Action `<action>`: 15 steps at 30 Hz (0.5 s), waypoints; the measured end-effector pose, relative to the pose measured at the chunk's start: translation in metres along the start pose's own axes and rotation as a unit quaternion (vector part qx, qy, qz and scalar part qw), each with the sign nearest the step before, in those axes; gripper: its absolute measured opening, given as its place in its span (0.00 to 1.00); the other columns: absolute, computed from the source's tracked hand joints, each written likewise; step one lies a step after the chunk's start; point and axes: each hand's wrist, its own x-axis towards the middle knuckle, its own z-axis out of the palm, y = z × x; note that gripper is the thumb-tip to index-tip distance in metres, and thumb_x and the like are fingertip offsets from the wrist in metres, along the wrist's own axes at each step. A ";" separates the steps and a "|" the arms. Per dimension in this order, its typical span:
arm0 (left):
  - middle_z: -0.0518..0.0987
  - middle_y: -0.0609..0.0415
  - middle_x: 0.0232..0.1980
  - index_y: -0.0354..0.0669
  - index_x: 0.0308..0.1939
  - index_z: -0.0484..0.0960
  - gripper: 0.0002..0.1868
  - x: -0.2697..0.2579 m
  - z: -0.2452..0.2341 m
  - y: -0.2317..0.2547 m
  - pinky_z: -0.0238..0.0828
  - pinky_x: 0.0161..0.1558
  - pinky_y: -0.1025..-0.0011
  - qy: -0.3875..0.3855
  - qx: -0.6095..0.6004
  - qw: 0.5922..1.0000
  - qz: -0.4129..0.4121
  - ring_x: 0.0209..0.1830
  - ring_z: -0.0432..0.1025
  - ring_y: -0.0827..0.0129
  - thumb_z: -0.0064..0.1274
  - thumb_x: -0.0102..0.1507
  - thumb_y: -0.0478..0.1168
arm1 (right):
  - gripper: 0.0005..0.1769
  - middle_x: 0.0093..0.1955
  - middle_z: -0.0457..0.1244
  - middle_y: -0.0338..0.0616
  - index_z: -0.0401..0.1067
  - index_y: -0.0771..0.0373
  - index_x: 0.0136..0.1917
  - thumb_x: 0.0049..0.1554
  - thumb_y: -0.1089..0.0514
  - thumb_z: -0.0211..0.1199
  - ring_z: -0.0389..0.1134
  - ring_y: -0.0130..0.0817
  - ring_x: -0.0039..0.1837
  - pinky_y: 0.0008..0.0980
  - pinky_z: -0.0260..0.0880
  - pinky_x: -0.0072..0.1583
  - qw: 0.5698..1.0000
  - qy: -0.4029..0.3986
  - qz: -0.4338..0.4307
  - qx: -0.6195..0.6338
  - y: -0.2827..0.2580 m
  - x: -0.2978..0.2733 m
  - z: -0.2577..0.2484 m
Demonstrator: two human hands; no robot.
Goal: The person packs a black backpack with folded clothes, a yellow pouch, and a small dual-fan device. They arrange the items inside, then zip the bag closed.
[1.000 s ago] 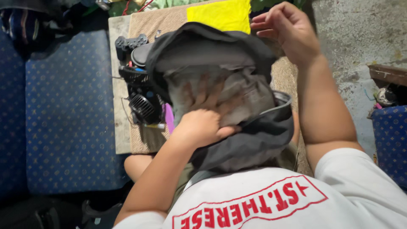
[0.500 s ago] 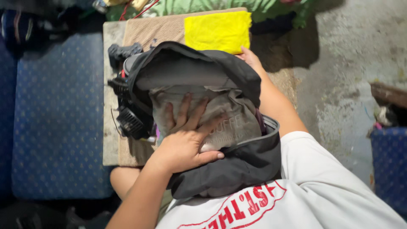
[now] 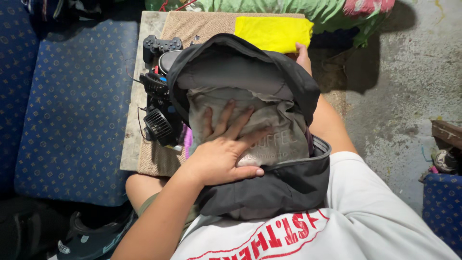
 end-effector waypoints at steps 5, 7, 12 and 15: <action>0.46 0.46 0.84 0.72 0.75 0.65 0.46 0.001 0.001 -0.001 0.13 0.70 0.29 0.005 0.008 1.000 0.006 0.83 0.28 0.40 0.55 0.55 0.73 | 0.24 0.64 0.67 0.47 0.69 0.63 0.66 0.63 0.46 0.53 0.69 0.44 0.68 0.47 0.67 0.72 0.990 -0.101 -0.067 0.072 -0.035 -0.031 0.045; 0.45 0.46 0.83 0.72 0.75 0.64 0.46 0.003 0.001 -0.003 0.13 0.69 0.29 0.007 0.010 1.000 0.015 0.82 0.28 0.39 0.55 0.54 0.73 | 0.24 0.64 0.67 0.42 0.70 0.58 0.66 0.64 0.43 0.54 0.67 0.40 0.69 0.47 0.66 0.72 0.987 -0.131 -0.093 0.028 -0.063 -0.054 0.063; 0.46 0.44 0.84 0.70 0.76 0.63 0.45 0.007 0.004 -0.007 0.13 0.69 0.27 0.005 -0.012 0.999 0.029 0.82 0.28 0.36 0.51 0.57 0.73 | 0.22 0.65 0.67 0.30 0.71 0.49 0.66 0.67 0.36 0.55 0.65 0.28 0.69 0.38 0.63 0.71 0.940 -0.304 -0.153 0.030 -0.156 -0.119 0.085; 0.49 0.42 0.82 0.67 0.75 0.65 0.43 0.007 0.008 -0.013 0.18 0.69 0.27 0.014 0.004 0.999 0.040 0.82 0.31 0.36 0.52 0.59 0.72 | 0.19 0.60 0.70 0.26 0.74 0.46 0.59 0.72 0.35 0.52 0.68 0.20 0.61 0.32 0.65 0.67 0.909 -0.387 -0.146 0.047 -0.196 -0.148 0.090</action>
